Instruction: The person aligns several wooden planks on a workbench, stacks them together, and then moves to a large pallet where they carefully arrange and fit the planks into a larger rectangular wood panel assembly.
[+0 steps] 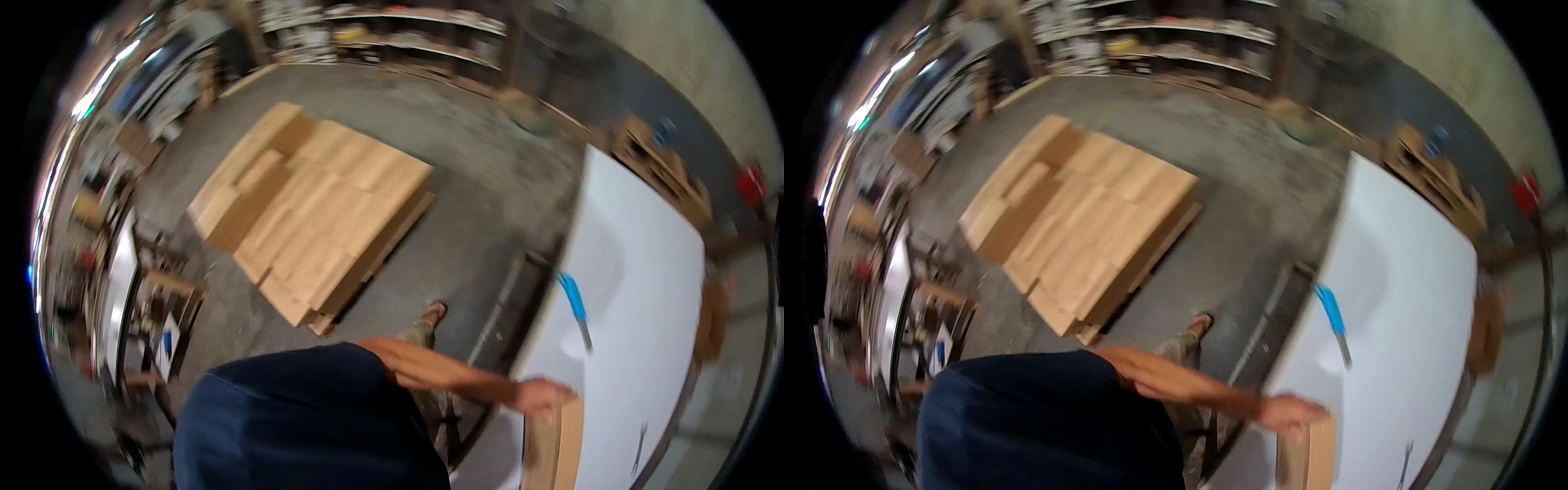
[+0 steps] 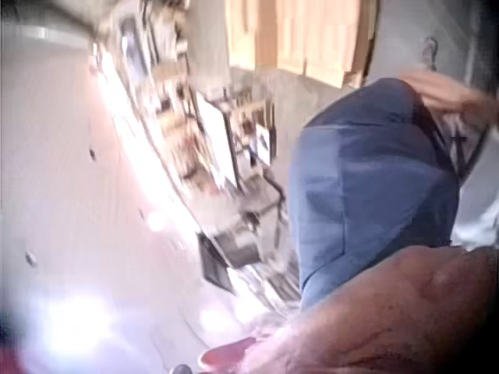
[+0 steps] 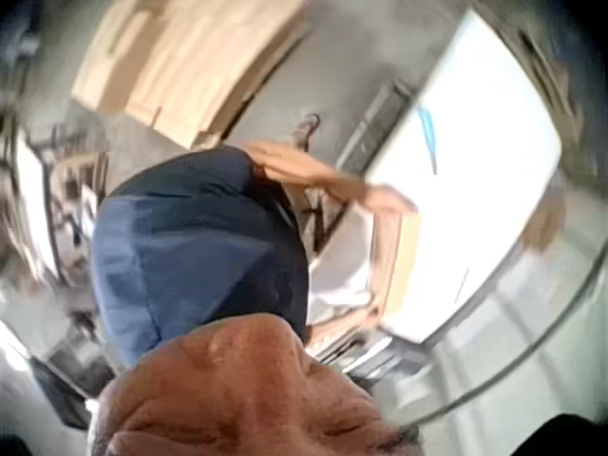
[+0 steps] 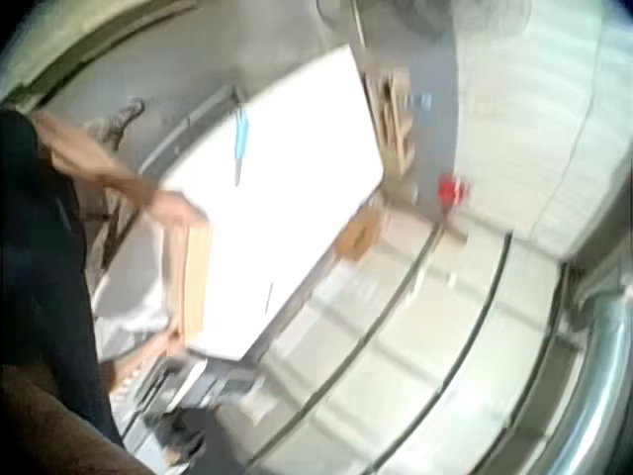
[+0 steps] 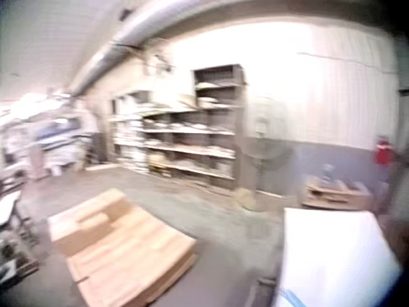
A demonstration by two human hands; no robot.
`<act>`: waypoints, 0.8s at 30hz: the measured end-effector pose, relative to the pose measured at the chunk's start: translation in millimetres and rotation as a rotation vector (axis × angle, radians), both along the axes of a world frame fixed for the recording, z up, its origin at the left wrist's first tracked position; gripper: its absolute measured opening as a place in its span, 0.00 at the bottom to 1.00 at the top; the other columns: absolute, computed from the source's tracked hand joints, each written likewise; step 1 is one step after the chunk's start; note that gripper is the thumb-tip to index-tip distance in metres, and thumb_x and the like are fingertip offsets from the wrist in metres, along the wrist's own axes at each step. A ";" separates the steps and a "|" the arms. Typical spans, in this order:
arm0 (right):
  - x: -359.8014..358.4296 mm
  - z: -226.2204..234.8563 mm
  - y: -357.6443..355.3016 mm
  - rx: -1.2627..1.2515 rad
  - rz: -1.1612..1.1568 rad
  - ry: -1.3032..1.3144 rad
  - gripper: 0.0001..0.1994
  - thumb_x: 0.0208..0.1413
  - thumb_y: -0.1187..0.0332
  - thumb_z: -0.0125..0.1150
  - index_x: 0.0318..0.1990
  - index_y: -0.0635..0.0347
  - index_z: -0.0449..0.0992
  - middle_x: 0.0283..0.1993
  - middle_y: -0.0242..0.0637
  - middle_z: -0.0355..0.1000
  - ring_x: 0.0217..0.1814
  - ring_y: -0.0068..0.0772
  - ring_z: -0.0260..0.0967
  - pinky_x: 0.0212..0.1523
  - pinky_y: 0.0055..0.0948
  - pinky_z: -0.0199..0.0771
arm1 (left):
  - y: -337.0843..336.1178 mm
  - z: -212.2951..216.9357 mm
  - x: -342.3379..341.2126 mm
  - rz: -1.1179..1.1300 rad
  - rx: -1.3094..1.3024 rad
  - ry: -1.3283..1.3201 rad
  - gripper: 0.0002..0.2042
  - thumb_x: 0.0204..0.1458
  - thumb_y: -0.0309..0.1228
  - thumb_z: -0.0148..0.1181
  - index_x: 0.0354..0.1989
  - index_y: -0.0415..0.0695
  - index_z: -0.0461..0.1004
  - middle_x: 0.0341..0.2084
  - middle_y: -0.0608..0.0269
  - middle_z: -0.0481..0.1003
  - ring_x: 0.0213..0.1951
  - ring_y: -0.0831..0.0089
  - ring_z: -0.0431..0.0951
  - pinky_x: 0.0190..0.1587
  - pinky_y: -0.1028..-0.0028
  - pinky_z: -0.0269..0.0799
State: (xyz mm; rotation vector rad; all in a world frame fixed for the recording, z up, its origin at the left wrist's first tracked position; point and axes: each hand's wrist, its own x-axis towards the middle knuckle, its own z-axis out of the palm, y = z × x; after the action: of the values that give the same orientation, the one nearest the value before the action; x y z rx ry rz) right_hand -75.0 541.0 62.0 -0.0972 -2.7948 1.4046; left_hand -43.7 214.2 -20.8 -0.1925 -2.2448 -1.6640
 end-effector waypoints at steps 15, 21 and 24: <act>-10.5 18.5 -363.2 -0.223 1.044 -0.180 0.14 0.49 0.63 0.68 0.33 0.64 0.71 0.31 0.34 0.66 0.33 0.29 0.59 0.35 0.32 0.64 | -181.2 -6.8 273.7 0.977 0.374 -0.179 0.27 0.45 0.44 0.61 0.49 0.36 0.69 0.36 0.43 0.74 0.42 0.48 0.73 0.43 0.62 0.68; 101.9 -15.0 -572.5 -0.068 1.396 -0.488 0.16 0.54 0.64 0.61 0.44 0.67 0.68 0.35 0.38 0.68 0.36 0.31 0.63 0.38 0.31 0.66 | -254.5 16.2 420.4 1.238 0.611 -0.657 0.24 0.47 0.49 0.61 0.38 0.38 0.77 0.29 0.46 0.76 0.31 0.59 0.77 0.36 0.66 0.70; 168.5 -33.5 -655.2 -0.189 1.519 -0.917 0.21 0.53 0.68 0.60 0.50 0.72 0.67 0.46 0.43 0.71 0.46 0.33 0.70 0.47 0.30 0.69 | -262.9 -28.5 472.2 1.502 0.848 -0.436 0.26 0.47 0.51 0.62 0.46 0.42 0.76 0.34 0.53 0.79 0.37 0.71 0.76 0.41 0.71 0.71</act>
State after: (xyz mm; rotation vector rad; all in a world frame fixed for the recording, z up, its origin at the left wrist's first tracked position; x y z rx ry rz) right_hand 93.6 -114.2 28.5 2.3672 -3.2958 2.0937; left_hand 428.5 -48.8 -49.3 1.6703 -0.9182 -1.4470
